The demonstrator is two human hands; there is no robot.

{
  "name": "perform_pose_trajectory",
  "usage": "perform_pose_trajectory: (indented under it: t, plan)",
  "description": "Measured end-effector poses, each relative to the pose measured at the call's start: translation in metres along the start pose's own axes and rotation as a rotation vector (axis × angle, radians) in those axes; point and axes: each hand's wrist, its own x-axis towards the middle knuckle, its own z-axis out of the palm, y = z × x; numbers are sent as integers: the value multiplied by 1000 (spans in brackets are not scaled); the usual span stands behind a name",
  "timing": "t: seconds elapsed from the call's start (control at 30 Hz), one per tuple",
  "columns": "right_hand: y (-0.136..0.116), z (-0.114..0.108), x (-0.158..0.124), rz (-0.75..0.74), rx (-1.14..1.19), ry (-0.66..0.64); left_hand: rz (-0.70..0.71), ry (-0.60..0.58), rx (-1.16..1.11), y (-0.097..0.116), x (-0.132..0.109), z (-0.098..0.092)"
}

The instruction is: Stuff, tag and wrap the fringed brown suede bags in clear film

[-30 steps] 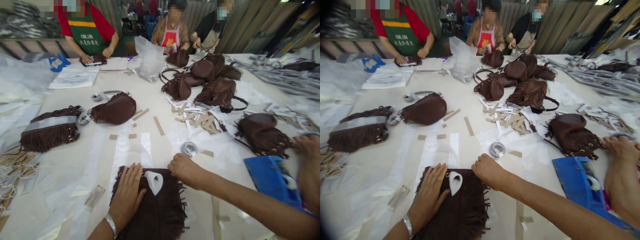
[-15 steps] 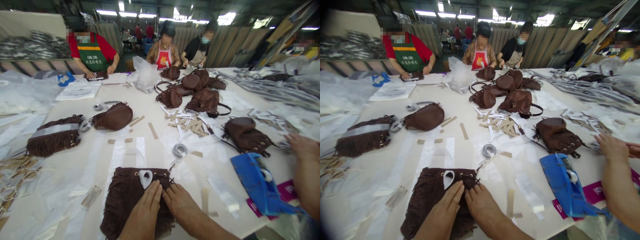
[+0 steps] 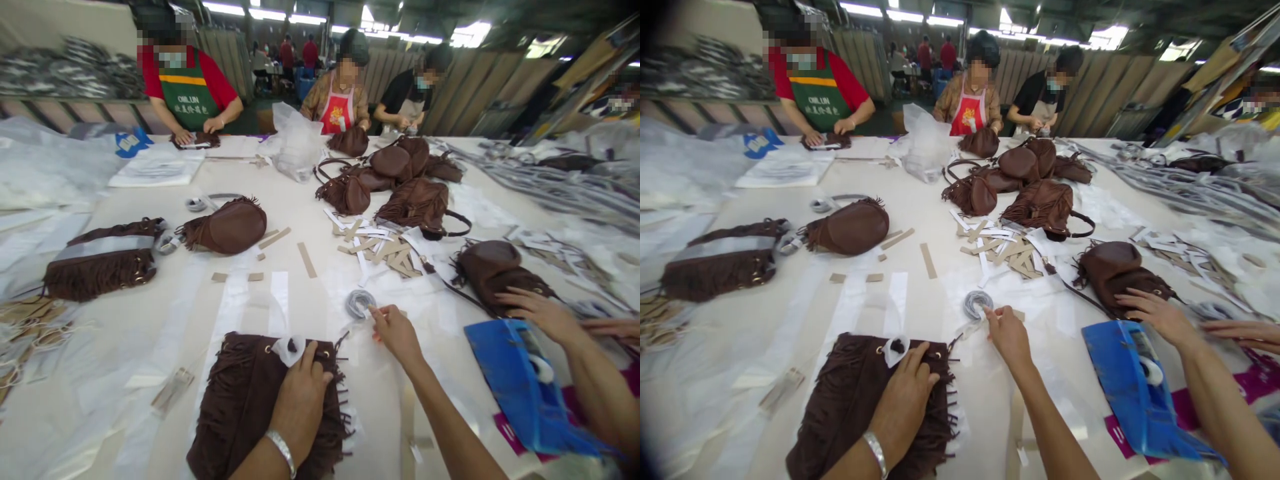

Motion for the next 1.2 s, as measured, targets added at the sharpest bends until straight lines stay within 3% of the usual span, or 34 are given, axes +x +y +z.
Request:
perform_pose_trajectory:
  t: [0.13,0.3,0.4,0.47,0.6,0.73,1.03,1.2]
  plan:
    - [-10,15,23,65,-168,3,-13,62,80,-3,2,11]
    - [-17,15,24,25,-205,64,-84,36,153,-2,-2,24]
    - [-22,12,19,-69,-66,155,-102,14,212,0,-2,25]
    - [-27,14,16,-121,201,156,-103,13,265,1,-1,23]
    - [-47,30,10,-190,746,-2,-116,11,275,3,-2,26]
    - [-68,50,1,-216,910,-173,-232,96,215,2,-7,35]
    - [-77,53,-14,-288,779,-584,-267,209,123,1,-6,21]
    - [-86,47,-13,-391,497,-658,-222,252,107,-1,-3,13]
